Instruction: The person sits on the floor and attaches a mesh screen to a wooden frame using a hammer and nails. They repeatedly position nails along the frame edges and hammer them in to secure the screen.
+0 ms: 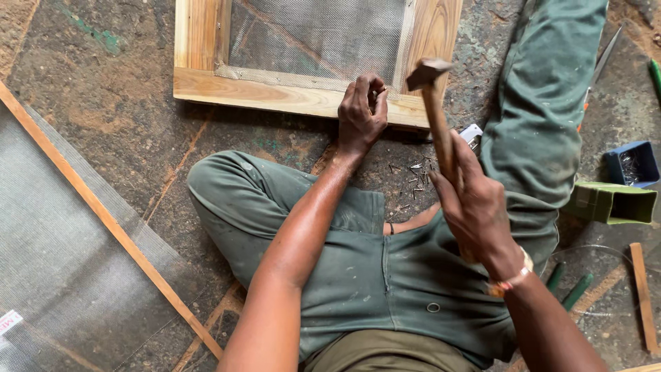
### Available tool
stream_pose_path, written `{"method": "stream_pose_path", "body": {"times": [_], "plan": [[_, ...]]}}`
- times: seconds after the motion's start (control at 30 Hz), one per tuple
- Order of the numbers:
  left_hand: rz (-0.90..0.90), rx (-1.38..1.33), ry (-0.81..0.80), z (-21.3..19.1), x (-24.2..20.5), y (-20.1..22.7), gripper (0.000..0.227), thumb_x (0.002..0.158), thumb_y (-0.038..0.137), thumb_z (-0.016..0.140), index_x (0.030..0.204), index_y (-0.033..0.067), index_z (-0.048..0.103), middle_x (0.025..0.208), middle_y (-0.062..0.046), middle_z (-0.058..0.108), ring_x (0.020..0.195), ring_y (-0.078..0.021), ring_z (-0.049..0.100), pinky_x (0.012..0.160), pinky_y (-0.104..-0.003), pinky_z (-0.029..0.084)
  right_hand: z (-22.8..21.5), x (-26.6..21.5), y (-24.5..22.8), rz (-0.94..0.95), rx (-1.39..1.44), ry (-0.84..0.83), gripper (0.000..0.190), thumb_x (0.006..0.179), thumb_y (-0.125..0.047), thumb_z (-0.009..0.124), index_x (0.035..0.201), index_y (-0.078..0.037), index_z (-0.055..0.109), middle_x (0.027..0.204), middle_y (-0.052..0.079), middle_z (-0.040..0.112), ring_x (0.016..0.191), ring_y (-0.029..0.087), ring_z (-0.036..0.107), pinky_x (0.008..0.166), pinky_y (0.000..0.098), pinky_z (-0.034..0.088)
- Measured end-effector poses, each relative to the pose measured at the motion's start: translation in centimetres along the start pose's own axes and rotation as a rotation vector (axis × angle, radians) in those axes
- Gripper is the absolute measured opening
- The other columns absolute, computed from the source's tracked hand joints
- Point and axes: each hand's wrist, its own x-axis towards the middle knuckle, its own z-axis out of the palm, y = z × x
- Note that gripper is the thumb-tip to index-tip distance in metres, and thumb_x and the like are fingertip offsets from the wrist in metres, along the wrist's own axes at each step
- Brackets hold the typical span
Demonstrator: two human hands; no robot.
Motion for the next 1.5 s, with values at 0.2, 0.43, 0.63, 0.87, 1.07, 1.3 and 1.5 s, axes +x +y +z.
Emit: {"method": "stream_pose_path", "body": {"times": [0.2,0.43,0.63,0.87,1.07,1.3,1.5], "plan": [[-0.073,-0.058,-0.035,-0.1,0.0,0.0,0.021,0.098,0.003,0.066,0.114,0.0076,0.054,0.095,-0.008,0.066,0.080,-0.0177,0.072,0.069,-0.029,0.067,1.6,1.7,0.3,-0.025,-0.056,-0.072,0.063,0.097,-0.009,0.070,0.153,-0.008,0.042,0.085,0.027,0.069,0.075,0.044,0.069,0.062,0.0511,0.052],[-0.097,-0.068,-0.018,0.1,-0.5,-0.6,0.028,0.099,0.009,0.067,0.121,0.0065,0.051,0.100,-0.009,0.068,0.090,-0.0207,0.075,0.077,-0.033,0.068,1.9,2.7,0.7,-0.076,-0.083,-0.091,0.057,0.098,-0.010,0.069,0.151,-0.011,0.047,0.094,0.029,0.068,0.083,0.045,0.069,0.068,0.0505,0.054],[-0.090,-0.083,-0.044,0.4,-0.4,-1.3,0.033,0.102,0.012,0.067,0.127,0.0058,0.048,0.105,-0.007,0.068,0.095,-0.0193,0.075,0.082,-0.030,0.068,1.9,2.7,1.4,0.103,-0.136,-0.177,0.057,0.096,-0.010,0.073,0.149,-0.010,0.051,0.093,0.028,0.071,0.079,0.042,0.073,0.065,0.0480,0.057],[0.106,0.301,-0.128,-3.8,-1.0,0.0,0.036,0.099,0.032,0.071,0.119,0.0041,0.062,0.121,-0.015,0.068,0.116,-0.0295,0.062,0.106,-0.047,0.047,2.9,1.3,2.0,-0.127,-0.032,0.018,0.060,0.096,-0.004,0.073,0.151,-0.008,0.049,0.118,0.028,0.071,0.094,0.039,0.075,0.075,0.0434,0.060],[0.182,0.335,-0.205,-6.3,-0.9,2.1,0.068,0.084,0.054,0.081,0.121,-0.0009,0.065,0.127,-0.021,0.065,0.125,-0.0368,0.057,0.111,-0.052,0.041,3.4,1.8,1.4,-0.006,-0.117,-0.074,0.058,0.094,-0.006,0.076,0.148,-0.007,0.053,0.104,0.028,0.072,0.090,0.041,0.073,0.072,0.0449,0.059],[0.151,0.349,-0.251,-6.4,-1.3,1.7,0.062,0.083,0.047,0.086,0.123,0.0033,0.067,0.135,-0.016,0.065,0.131,-0.0334,0.056,0.116,-0.049,0.042,3.2,1.6,0.8,-0.143,-0.067,0.070,0.050,0.101,-0.004,0.071,0.148,-0.006,0.053,0.115,0.026,0.073,0.092,0.037,0.076,0.076,0.0416,0.061],[0.150,0.312,-0.201,-6.2,-1.0,1.4,0.059,0.079,0.042,0.087,0.120,0.0024,0.070,0.131,-0.016,0.065,0.128,-0.0356,0.056,0.113,-0.050,0.043,3.0,1.8,1.2,-0.119,-0.043,0.106,0.057,0.101,-0.006,0.071,0.153,-0.008,0.048,0.100,0.025,0.072,0.084,0.036,0.075,0.071,0.0433,0.057]]}}
